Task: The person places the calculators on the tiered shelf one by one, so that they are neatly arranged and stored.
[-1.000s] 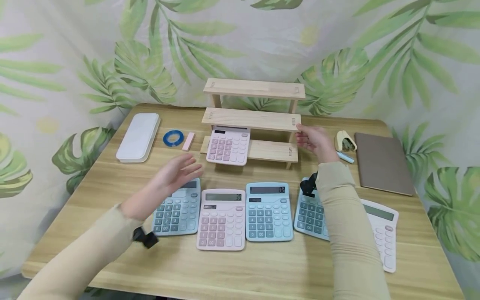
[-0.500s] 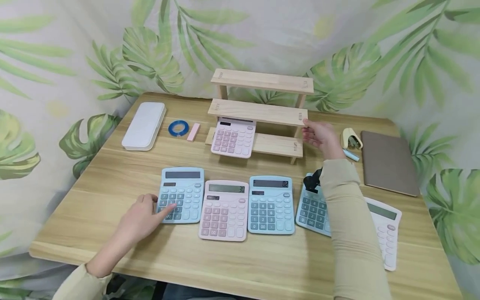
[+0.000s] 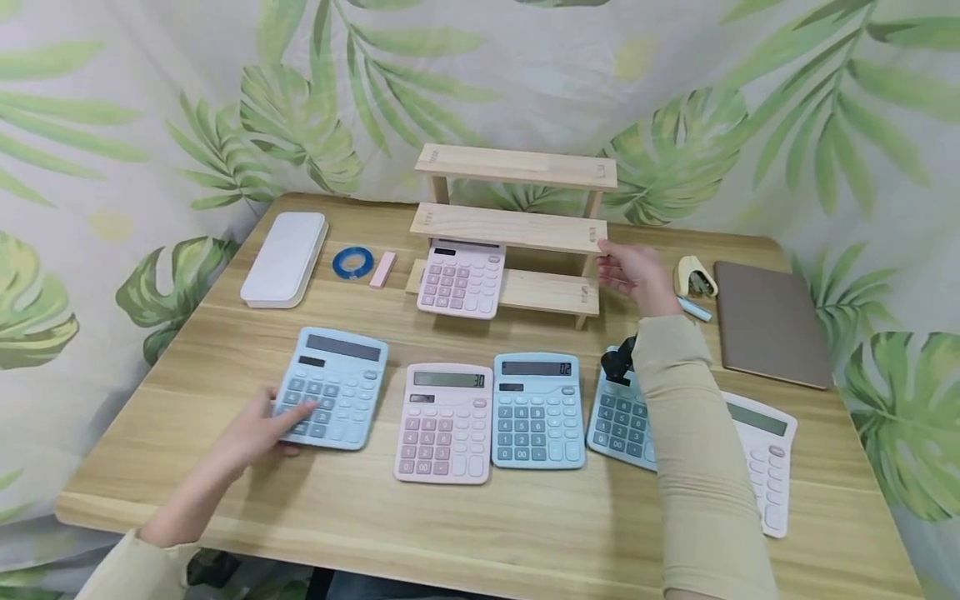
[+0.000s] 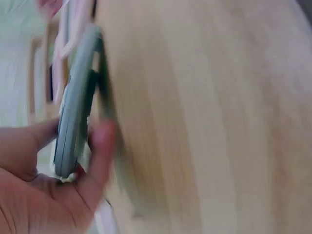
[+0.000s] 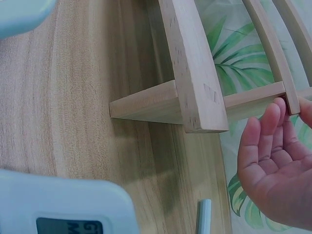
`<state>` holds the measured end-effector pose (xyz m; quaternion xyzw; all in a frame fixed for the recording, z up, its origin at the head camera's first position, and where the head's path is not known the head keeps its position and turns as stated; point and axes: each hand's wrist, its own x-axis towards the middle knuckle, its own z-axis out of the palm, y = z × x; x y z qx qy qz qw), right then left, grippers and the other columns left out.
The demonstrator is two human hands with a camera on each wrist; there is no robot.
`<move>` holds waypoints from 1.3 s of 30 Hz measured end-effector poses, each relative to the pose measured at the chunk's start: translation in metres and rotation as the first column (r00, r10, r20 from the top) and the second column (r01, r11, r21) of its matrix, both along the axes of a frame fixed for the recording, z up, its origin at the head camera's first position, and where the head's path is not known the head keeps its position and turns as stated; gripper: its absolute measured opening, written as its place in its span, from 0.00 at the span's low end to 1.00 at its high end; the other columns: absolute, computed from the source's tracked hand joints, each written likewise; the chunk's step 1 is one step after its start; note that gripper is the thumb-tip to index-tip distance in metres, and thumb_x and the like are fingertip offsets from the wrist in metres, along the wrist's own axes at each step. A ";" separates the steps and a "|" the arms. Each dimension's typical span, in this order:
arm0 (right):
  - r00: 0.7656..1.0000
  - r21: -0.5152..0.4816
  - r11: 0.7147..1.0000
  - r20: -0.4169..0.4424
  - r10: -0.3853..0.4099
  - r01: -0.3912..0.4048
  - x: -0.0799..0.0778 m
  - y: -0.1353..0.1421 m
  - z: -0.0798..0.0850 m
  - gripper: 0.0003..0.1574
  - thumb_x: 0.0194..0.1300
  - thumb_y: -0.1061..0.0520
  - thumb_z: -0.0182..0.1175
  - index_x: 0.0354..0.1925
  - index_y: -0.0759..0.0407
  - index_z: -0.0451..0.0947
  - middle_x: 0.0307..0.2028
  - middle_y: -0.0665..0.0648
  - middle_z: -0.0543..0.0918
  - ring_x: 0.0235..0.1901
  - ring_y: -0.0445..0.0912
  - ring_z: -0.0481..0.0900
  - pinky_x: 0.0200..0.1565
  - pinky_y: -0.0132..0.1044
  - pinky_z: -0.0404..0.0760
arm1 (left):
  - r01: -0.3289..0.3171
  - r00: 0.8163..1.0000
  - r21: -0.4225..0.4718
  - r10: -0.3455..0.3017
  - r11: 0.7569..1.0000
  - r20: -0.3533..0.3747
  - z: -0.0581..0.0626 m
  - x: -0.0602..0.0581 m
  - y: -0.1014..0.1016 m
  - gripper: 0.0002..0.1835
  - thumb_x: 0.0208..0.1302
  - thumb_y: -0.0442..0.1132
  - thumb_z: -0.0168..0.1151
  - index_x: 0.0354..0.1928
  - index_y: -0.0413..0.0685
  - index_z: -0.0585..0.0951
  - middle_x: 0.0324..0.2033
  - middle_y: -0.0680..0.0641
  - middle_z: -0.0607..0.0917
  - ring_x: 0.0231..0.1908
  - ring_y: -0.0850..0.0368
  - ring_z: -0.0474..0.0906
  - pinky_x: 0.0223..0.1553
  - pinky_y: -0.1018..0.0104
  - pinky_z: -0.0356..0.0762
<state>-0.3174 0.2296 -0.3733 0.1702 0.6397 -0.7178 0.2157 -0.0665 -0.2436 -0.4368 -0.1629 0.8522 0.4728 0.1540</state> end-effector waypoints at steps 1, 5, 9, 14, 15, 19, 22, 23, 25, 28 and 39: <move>1.000 0.001 1.000 0.000 0.002 -0.002 0.000 0.000 0.000 0.08 0.60 0.50 0.61 0.33 0.52 0.74 0.23 0.47 0.82 0.26 0.39 0.80 0.41 0.30 0.83 | -0.028 1.000 0.087 0.028 0.996 -0.001 0.002 0.001 -0.006 0.36 0.65 0.55 0.52 0.57 0.31 0.53 0.38 0.42 0.80 0.30 0.57 0.82 0.31 0.62 0.85; 1.000 0.004 1.000 0.000 -0.011 0.011 0.002 0.001 0.000 0.08 0.60 0.50 0.61 0.33 0.52 0.74 0.23 0.47 0.83 0.25 0.38 0.80 0.41 0.30 0.84 | -0.054 0.995 0.257 0.074 0.965 -0.066 0.017 0.002 -0.017 0.34 0.68 0.51 0.48 0.58 0.30 0.49 0.28 0.53 0.84 0.23 0.59 0.83 0.24 0.64 0.85; 1.000 0.004 1.000 -0.010 -0.023 0.023 0.001 0.000 0.000 0.08 0.60 0.50 0.61 0.33 0.52 0.74 0.23 0.48 0.83 0.25 0.38 0.80 0.39 0.30 0.84 | 0.016 0.992 0.371 0.032 0.929 -0.122 0.040 -0.010 0.007 0.33 0.68 0.49 0.49 0.59 0.30 0.49 0.25 0.56 0.84 0.21 0.61 0.82 0.20 0.68 0.82; 1.000 0.009 1.000 -0.012 -0.012 0.012 -0.001 -0.001 0.000 0.08 0.60 0.51 0.61 0.34 0.52 0.74 0.23 0.48 0.83 0.25 0.38 0.80 0.40 0.30 0.84 | 0.128 0.992 0.566 -0.112 0.814 -0.064 0.066 -0.040 0.068 0.32 0.67 0.45 0.52 0.62 0.33 0.52 0.32 0.53 0.85 0.29 0.59 0.84 0.33 0.68 0.85; 1.000 0.015 1.000 -0.011 -0.011 0.011 -0.001 -0.001 0.000 0.08 0.61 0.50 0.61 0.34 0.52 0.74 0.23 0.48 0.83 0.25 0.38 0.80 0.40 0.30 0.84 | 0.144 0.988 0.598 -0.146 0.788 -0.044 0.070 -0.047 0.081 0.31 0.67 0.44 0.52 0.62 0.33 0.53 0.32 0.52 0.85 0.30 0.58 0.84 0.34 0.67 0.85; 1.000 0.033 0.999 -0.008 -0.011 0.011 0.000 0.000 0.001 0.10 0.61 0.50 0.60 0.38 0.52 0.72 0.23 0.47 0.83 0.26 0.38 0.79 0.41 0.31 0.84 | 0.115 0.969 0.711 -0.235 0.693 0.072 0.079 -0.077 0.134 0.25 0.67 0.42 0.52 0.62 0.37 0.62 0.33 0.49 0.86 0.32 0.58 0.84 0.40 0.68 0.85; 1.000 0.035 0.999 -0.005 -0.005 0.006 0.000 0.001 0.001 0.11 0.62 0.50 0.59 0.39 0.53 0.71 0.23 0.47 0.83 0.25 0.38 0.79 0.41 0.30 0.84 | 0.024 0.956 0.764 -0.238 0.645 0.171 0.078 -0.100 0.168 0.23 0.67 0.40 0.53 0.60 0.40 0.65 0.32 0.47 0.86 0.33 0.58 0.85 0.45 0.67 0.83; 1.000 0.034 0.999 -0.006 -0.004 0.004 -0.001 0.001 0.001 0.11 0.62 0.50 0.59 0.39 0.53 0.71 0.22 0.47 0.83 0.25 0.38 0.79 0.41 0.30 0.84 | -0.010 0.954 0.773 -0.227 0.635 0.198 0.077 -0.106 0.179 0.23 0.66 0.40 0.54 0.60 0.41 0.66 0.31 0.47 0.87 0.33 0.58 0.85 0.46 0.67 0.83; 1.000 0.042 0.999 -0.014 -0.003 0.003 -0.001 0.000 0.000 0.10 0.62 0.50 0.59 0.38 0.53 0.71 0.22 0.47 0.82 0.24 0.37 0.79 0.41 0.30 0.84 | -0.076 0.953 0.786 -0.188 0.613 0.238 0.074 -0.118 0.196 0.25 0.65 0.40 0.55 0.62 0.42 0.64 0.31 0.45 0.87 0.32 0.57 0.85 0.45 0.68 0.83; 1.000 0.088 0.996 -0.024 0.004 -0.002 -0.002 -0.003 -0.003 0.11 0.62 0.49 0.58 0.38 0.53 0.71 0.23 0.47 0.82 0.25 0.37 0.79 0.42 0.31 0.84 | -0.144 0.952 0.792 -0.135 0.594 0.274 0.066 -0.130 0.216 0.27 0.64 0.40 0.56 0.63 0.42 0.62 0.30 0.43 0.86 0.31 0.57 0.85 0.40 0.71 0.84; 0.999 0.134 0.991 -0.032 -0.013 0.017 -0.004 -0.001 -0.006 0.14 0.63 0.48 0.58 0.41 0.54 0.71 0.26 0.47 0.82 0.28 0.38 0.80 0.48 0.33 0.82 | -0.318 0.935 0.785 0.038 0.531 0.353 0.045 -0.154 0.249 0.37 0.62 0.42 0.59 0.69 0.50 0.54 0.38 0.45 0.83 0.35 0.57 0.83 0.44 0.73 0.83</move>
